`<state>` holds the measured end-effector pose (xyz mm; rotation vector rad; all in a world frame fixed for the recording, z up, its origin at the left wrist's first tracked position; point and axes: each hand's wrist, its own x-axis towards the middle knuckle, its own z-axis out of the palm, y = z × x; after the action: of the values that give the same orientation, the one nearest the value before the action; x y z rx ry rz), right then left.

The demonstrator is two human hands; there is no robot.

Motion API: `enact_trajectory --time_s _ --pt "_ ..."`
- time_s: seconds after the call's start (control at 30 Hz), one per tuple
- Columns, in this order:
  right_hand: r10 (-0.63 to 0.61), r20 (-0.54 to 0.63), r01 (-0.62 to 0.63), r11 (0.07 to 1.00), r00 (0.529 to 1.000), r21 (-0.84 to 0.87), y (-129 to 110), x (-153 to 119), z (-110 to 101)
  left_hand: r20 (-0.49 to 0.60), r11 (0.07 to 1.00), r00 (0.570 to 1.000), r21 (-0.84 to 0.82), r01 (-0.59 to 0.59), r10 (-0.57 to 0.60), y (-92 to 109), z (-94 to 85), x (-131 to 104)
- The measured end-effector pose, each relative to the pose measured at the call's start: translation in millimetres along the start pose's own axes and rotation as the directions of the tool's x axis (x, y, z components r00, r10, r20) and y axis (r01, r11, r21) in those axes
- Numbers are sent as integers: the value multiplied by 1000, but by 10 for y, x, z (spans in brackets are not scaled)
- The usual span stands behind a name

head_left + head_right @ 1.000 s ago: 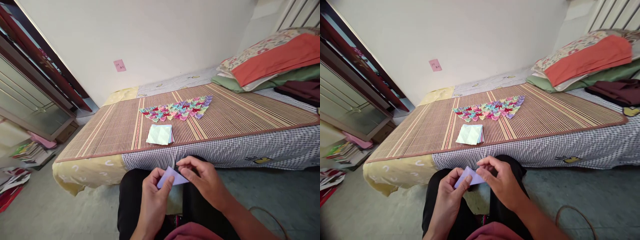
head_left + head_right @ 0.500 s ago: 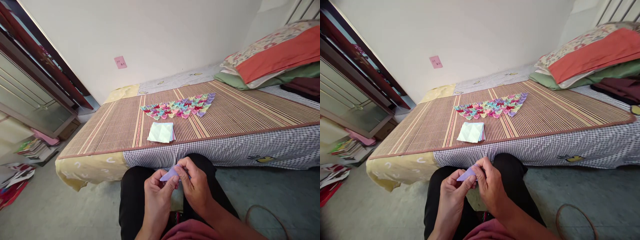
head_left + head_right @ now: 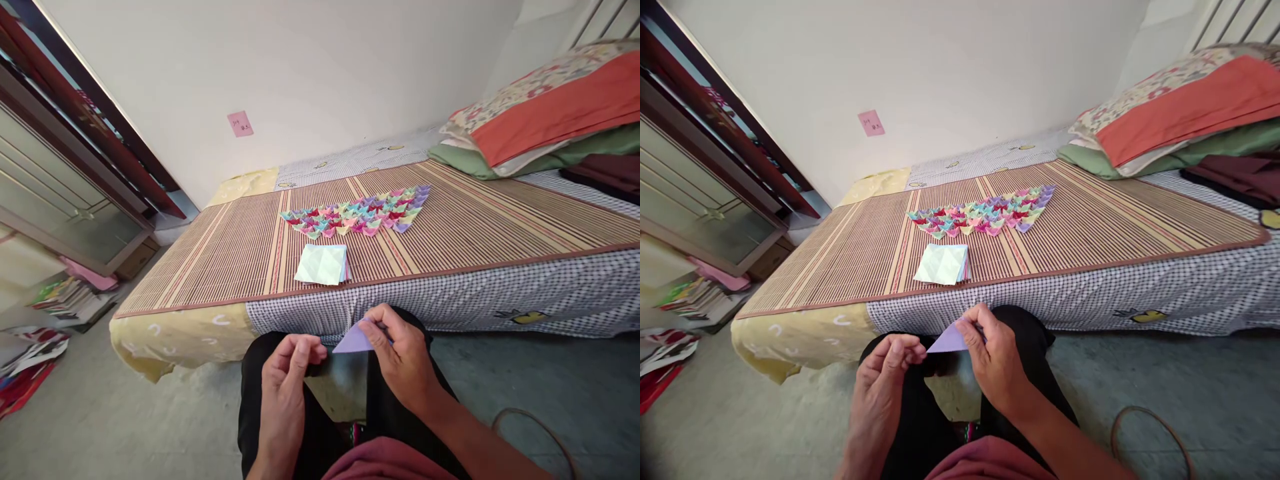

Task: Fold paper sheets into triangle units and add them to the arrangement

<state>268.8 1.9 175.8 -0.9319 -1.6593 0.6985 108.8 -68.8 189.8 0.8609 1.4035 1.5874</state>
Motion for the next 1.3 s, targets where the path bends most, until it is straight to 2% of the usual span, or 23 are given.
enact_trajectory --time_s 0.1,0.13,0.27,0.37,0.47,0.63,0.77,0.83,0.9,0.97,1.03,1.17,1.3 --pt "25 111 -34 996 994 82 -68 -22 17 195 994 974 21 112 -114 51 79 -36" --pt "27 127 -41 993 991 106 -95 -31 29 226 990 964 10 143 -141 52 126 -58" --pt "56 169 -90 975 984 203 -175 -36 36 154 994 982 -15 110 -107 19 272 -121" --pt "78 249 -141 958 965 249 -213 -3 -7 152 997 985 5 77 -77 24 289 -126" --pt "66 284 -140 959 957 247 -258 39 -42 160 998 985 16 61 -62 55 280 -122" --pt "46 268 -117 960 962 256 -276 164 -95 147 999 988 19 45 -47 54 297 -132" --pt "116 168 -152 964 979 216 -174 339 -242 112 997 991 -4 77 -77 36 340 -78" --pt "147 154 -180 958 977 224 -131 423 -305 71 993 993 -64 98 -93 37 380 -5" --pt "148 218 -197 954 965 226 -120 486 -313 41 987 995 -130 92 -87 35 433 89" --pt "125 300 -196 955 946 222 -135 538 -255 34 983 997 -172 69 -64 26 495 196" --pt "105 312 -184 954 944 235 -148 603 -159 36 982 998 -183 52 -46 21 550 315" --pt "80 296 -167 945 952 281 -108 863 -19 144 994 990 -108 20 -5 97 592 643" --pt "58 410 -249 867 910 431 -13 1271 1 286 993 951 -24 -116 118 265 584 1092"
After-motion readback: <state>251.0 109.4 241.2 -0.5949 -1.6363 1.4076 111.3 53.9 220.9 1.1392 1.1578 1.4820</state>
